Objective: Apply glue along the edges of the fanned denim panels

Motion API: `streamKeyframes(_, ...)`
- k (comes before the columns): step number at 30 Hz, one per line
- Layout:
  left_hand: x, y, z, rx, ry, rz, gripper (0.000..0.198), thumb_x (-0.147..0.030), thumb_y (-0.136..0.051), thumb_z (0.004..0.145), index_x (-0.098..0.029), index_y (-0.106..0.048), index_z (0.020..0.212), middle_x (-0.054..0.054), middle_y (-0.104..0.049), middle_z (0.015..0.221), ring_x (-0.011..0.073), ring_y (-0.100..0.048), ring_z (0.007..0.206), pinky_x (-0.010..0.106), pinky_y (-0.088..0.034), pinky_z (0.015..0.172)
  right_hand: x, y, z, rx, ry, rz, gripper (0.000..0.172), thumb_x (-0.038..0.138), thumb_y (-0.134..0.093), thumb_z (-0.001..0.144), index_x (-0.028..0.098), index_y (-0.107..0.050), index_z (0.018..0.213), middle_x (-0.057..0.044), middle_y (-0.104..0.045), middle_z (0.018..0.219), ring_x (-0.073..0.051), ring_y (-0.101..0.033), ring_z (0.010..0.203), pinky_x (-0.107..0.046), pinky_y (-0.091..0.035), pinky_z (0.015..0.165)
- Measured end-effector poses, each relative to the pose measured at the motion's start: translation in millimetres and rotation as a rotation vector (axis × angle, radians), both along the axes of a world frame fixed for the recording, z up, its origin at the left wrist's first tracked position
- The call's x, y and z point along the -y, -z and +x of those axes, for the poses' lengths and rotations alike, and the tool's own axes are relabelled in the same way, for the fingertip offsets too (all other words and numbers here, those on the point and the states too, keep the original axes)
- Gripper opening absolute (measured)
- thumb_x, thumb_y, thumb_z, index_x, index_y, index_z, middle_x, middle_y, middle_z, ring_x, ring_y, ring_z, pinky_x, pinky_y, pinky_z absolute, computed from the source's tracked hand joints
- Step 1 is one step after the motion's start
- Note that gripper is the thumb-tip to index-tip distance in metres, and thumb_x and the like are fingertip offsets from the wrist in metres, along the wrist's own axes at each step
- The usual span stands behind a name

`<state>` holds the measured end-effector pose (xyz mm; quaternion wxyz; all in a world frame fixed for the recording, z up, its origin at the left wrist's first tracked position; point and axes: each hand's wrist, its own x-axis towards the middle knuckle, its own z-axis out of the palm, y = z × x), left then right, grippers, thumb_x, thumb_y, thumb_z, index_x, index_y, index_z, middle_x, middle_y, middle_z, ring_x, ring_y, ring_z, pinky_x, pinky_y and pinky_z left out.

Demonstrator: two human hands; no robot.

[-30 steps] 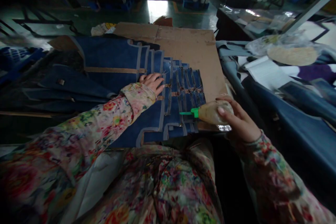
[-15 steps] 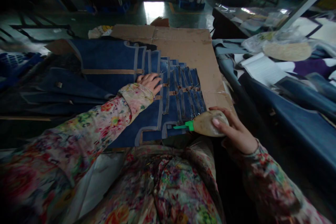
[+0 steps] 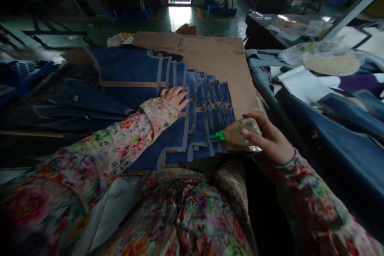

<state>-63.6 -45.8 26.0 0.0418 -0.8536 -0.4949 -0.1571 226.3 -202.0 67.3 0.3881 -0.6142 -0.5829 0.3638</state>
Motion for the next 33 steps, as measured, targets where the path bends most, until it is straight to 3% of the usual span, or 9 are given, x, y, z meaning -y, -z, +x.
streamKeyframes(3,1,-2.8,1,-0.014,-0.007,-0.025,0.033,-0.037,-0.043,0.091,-0.021,-0.056,0.116,0.006,-0.049,0.132,0.0211,-0.042,0.121,0.044,-0.027,0.099,6,-15.6,-7,-0.195,0.039,-0.112,0.049,0.048,-0.074,0.066,0.028,-0.06,0.108,-0.003,-0.06,0.102,-0.019,-0.059,0.087,-0.023,-0.052,0.069)
streamKeyframes(5,2,-4.0,1,-0.014,-0.006,-0.031,0.033,-0.037,-0.042,0.091,-0.021,-0.056,0.117,0.006,-0.049,0.132,0.0216,-0.042,0.122,0.044,-0.027,0.099,5,-21.8,-10,-0.3,0.131,-0.08,0.047,0.048,-0.072,0.07,0.031,-0.059,0.111,-0.002,-0.059,0.102,-0.017,-0.058,0.085,-0.02,-0.052,0.062)
streamKeyframes(8,3,-3.4,0,-0.008,0.02,-0.024,0.034,-0.036,-0.04,0.092,-0.019,-0.056,0.118,0.008,-0.049,0.132,0.021,-0.041,0.122,0.043,-0.028,0.1,-6,-21.9,-13,-0.311,0.154,0.038,0.05,0.05,-0.074,0.068,0.034,-0.058,0.112,0.0,-0.056,0.101,-0.014,-0.056,0.085,-0.018,-0.051,0.065)
streamKeyframes(13,-3,-4.5,-7,-0.08,0.06,-0.11,0.04,-0.035,-0.038,0.093,-0.02,-0.048,0.129,0.008,-0.04,0.14,0.0218,-0.035,0.129,0.043,-0.026,0.105,-24,-18.8,-23,-0.186,-0.058,0.136,0.054,0.043,-0.079,0.062,0.029,-0.057,0.109,0.001,-0.056,0.094,-0.012,-0.054,0.085,-0.015,-0.05,0.07)
streamKeyframes(16,-6,-17.4,-17,-0.137,0.145,-0.174,0.047,-0.038,-0.044,0.091,-0.021,-0.041,0.135,0.007,-0.034,0.144,0.0209,-0.031,0.132,0.041,-0.025,0.107,-24,-23.0,-28,-0.124,-0.103,0.168,0.053,0.041,-0.075,0.066,0.028,-0.055,0.114,0.0,-0.057,0.099,-0.013,-0.054,0.087,-0.017,-0.051,0.071)
streamKeyframes(21,1,-41.1,-36,-0.203,0.157,-0.127,0.041,-0.04,-0.045,0.09,-0.021,-0.05,0.126,0.005,-0.046,0.135,0.023,-0.039,0.126,0.04,-0.026,0.106,-15,-28.3,-33,-0.069,-0.179,0.195,0.053,0.037,-0.073,0.067,0.028,-0.053,0.115,-0.002,-0.059,0.106,-0.017,-0.056,0.095,-0.024,-0.051,0.081)
streamKeyframes(23,4,-38.2,-40,-0.214,0.108,-0.155,0.041,-0.041,-0.044,0.09,-0.022,-0.051,0.126,0.006,-0.047,0.134,0.0243,-0.04,0.124,0.042,-0.028,0.103,-11,-28.0,-36,-0.047,-0.219,0.206,0.053,0.037,-0.073,0.068,0.03,-0.053,0.116,-0.002,-0.059,0.108,-0.018,-0.057,0.096,-0.028,-0.051,0.083)
streamKeyframes(29,16,-9.3,-39,-0.123,0.03,-0.114,0.043,-0.037,-0.037,0.093,-0.021,-0.046,0.132,0.008,-0.039,0.141,0.023,-0.033,0.129,0.042,-0.029,0.102,-5,-26.5,-43,0.041,-0.353,0.282,0.05,0.035,-0.072,0.071,0.035,-0.054,0.118,0.0,-0.059,0.105,-0.017,-0.058,0.093,-0.025,-0.051,0.08)
streamKeyframes(33,21,-5.9,-38,-0.08,0.03,-0.097,0.042,-0.035,-0.035,0.094,-0.021,-0.047,0.131,0.007,-0.04,0.14,0.0216,-0.033,0.129,0.04,-0.027,0.103,-3,-28.3,-44,0.079,-0.365,0.303,0.05,0.037,-0.071,0.072,0.038,-0.054,0.12,0.0,-0.059,0.107,-0.019,-0.058,0.096,-0.026,-0.051,0.08)
